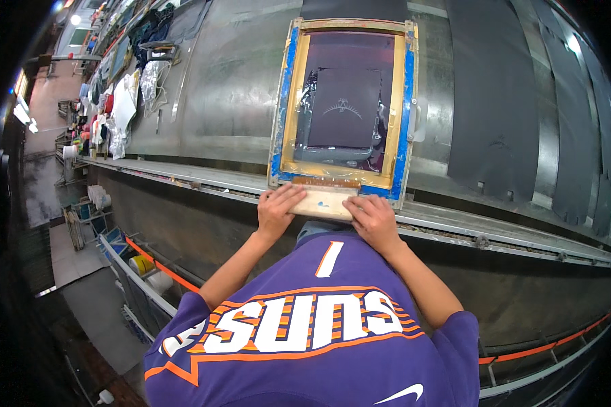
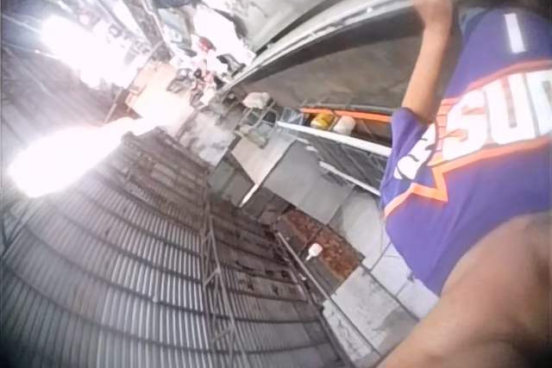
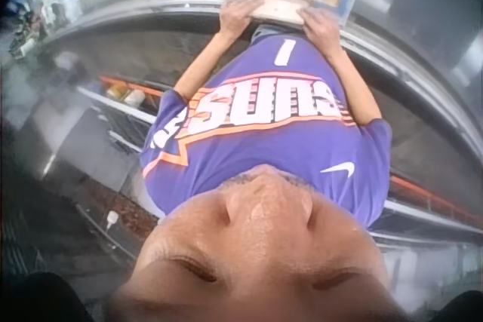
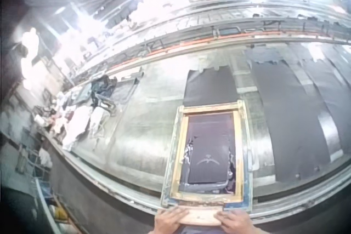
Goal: The person uses a squeegee to spread ink across a screen printing frame placed over a garment on a conveyor belt. They repeatedly pull the squeegee to transfer the design onto the fabric, then lift the frame and move to the next item.
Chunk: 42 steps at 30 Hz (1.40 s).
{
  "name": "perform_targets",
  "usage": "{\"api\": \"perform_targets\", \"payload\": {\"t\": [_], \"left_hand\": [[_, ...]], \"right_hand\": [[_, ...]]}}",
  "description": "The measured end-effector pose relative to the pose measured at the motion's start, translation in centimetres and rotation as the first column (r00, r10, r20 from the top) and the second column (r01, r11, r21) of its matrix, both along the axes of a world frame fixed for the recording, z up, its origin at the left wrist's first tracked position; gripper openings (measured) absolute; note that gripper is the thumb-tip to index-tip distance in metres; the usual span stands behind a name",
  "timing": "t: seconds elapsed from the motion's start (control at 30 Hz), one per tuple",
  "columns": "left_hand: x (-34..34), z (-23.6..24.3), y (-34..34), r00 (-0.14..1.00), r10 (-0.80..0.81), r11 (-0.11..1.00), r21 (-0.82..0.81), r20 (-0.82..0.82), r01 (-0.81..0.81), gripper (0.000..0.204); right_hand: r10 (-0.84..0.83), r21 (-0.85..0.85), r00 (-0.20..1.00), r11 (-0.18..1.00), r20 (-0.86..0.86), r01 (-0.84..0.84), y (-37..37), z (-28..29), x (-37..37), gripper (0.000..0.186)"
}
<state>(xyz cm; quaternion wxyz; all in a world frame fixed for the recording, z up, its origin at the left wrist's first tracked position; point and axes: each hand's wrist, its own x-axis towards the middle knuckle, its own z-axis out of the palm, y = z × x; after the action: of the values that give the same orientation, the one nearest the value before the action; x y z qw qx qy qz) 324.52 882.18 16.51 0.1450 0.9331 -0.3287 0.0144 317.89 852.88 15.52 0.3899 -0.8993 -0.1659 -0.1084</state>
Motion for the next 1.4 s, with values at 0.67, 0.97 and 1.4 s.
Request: {"api": "perform_targets", "payload": {"t": [0.67,0.97,1.4], "left_hand": [[9.1,3.7,-4.8,0.852,0.276,0.887,-0.223,-0.445,-0.404,0.041],[1.0,-2.1,-4.3,0.993,-0.009,1.0,0.019,-0.114,0.011,0.063],[9.6,1.8,-6.4,0.974,-0.027,0.999,-0.048,-0.224,0.017,0.031]], "right_hand": [[-0.327,0.005,0.931,0.944,0.164,0.33,-1.7,10.0,7.5,0.052],[-0.032,-0.193,0.996,0.981,-0.081,0.016,-1.4,-1.3,1.2,0.053],[-0.13,-0.072,0.99,0.989,-0.056,0.126,-3.0,1.0,7.1,0.036]]}}
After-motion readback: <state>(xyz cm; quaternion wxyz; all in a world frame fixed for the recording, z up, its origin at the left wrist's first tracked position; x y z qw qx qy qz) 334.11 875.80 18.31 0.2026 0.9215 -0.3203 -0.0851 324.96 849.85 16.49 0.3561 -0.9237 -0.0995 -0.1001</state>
